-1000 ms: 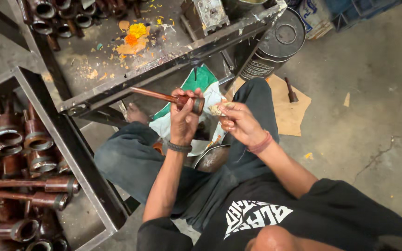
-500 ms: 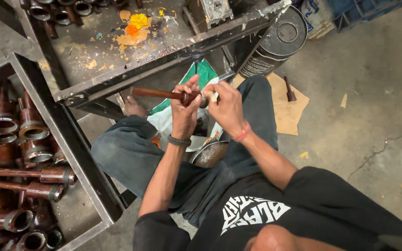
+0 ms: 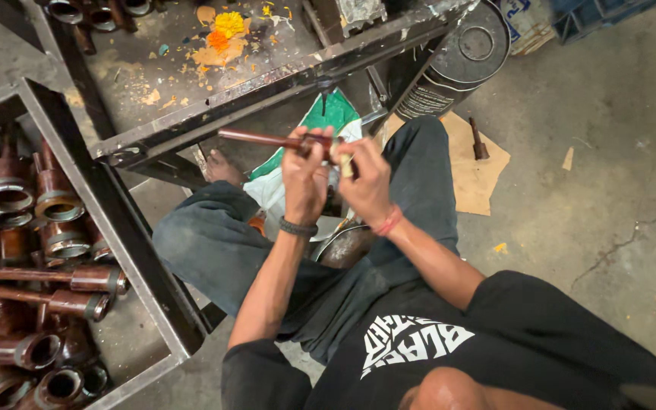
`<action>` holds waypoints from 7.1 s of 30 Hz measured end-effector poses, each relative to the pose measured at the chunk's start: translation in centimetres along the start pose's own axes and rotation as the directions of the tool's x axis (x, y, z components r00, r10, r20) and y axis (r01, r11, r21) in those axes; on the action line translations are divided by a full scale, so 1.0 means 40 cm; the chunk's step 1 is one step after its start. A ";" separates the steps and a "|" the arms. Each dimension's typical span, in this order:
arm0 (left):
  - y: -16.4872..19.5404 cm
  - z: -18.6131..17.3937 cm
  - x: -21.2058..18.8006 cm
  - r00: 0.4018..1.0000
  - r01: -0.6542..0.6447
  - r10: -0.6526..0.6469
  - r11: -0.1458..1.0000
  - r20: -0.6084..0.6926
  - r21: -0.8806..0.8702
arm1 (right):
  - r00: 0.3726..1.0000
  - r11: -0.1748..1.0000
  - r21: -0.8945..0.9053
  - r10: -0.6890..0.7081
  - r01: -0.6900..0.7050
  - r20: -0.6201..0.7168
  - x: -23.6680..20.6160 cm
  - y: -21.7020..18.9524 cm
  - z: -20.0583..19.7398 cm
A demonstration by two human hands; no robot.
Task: The person sits on the floor and repeatedly picks up cylindrical metal parts from a bin. They dip a cloth into a container of liquid and wipe the surface of each part before placing it into a white sack. The process is repeated for multiple parts.
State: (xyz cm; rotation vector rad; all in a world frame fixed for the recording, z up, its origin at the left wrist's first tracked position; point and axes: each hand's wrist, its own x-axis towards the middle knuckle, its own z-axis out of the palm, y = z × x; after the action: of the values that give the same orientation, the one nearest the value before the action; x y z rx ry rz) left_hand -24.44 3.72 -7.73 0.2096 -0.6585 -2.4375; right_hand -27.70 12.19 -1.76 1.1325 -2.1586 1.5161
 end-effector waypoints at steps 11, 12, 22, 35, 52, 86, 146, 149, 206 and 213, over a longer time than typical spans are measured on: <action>0.016 0.031 -0.008 0.931 -0.365 0.300 0.803 0.209 0.472 | 0.658 0.450 0.480 0.505 -0.753 0.559 0.047 0.076 -0.037; 0.014 0.028 -0.012 0.939 -0.343 0.292 0.833 0.181 0.435 | 0.661 0.425 0.507 0.504 -0.750 0.555 0.039 0.069 -0.034; 0.042 0.056 -0.014 0.975 -0.209 0.217 0.969 -0.048 0.128 | 0.972 0.996 0.064 -0.082 0.070 0.221 -0.006 -0.077 -0.021; 0.048 0.057 -0.016 0.969 -0.239 0.246 0.959 -0.029 0.151 | 0.967 0.981 0.165 0.055 -0.098 0.248 0.012 -0.038 -0.014; 0.018 0.025 -0.009 0.999 0.006 -0.005 0.999 0.042 -0.038 | 0.968 0.948 0.198 0.241 -0.251 0.071 0.032 0.055 0.017; -0.020 0.027 0.000 0.990 -0.115 0.119 0.992 -0.073 0.050 | 0.971 0.996 0.076 -0.065 0.049 0.228 0.024 0.047 -0.039; -0.514 -0.495 0.191 0.842 0.539 0.017 -0.080 -0.539 0.839 | 0.290 -0.140 0.620 0.791 -0.772 0.539 -0.144 0.659 0.026; -0.551 -0.565 0.191 0.950 0.165 0.272 -0.028 -0.151 0.986 | 0.275 -0.156 0.631 0.803 -0.760 0.529 -0.146 0.713 0.038; 0.283 0.117 -0.333 0.770 -0.036 0.622 -0.182 0.143 0.983 | 0.166 -0.017 0.230 0.641 -0.973 0.750 -0.176 0.542 0.157; 0.526 0.165 -0.462 0.440 0.370 0.876 -0.378 0.198 0.848 | 0.145 -0.004 0.191 0.636 -0.982 0.758 -0.152 0.452 0.138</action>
State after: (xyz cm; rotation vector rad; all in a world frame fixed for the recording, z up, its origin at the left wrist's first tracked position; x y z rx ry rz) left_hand -0.69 2.63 8.47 1.3544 -1.7092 -0.0641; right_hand -35.65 12.63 -19.94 -0.1035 -2.9594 3.1205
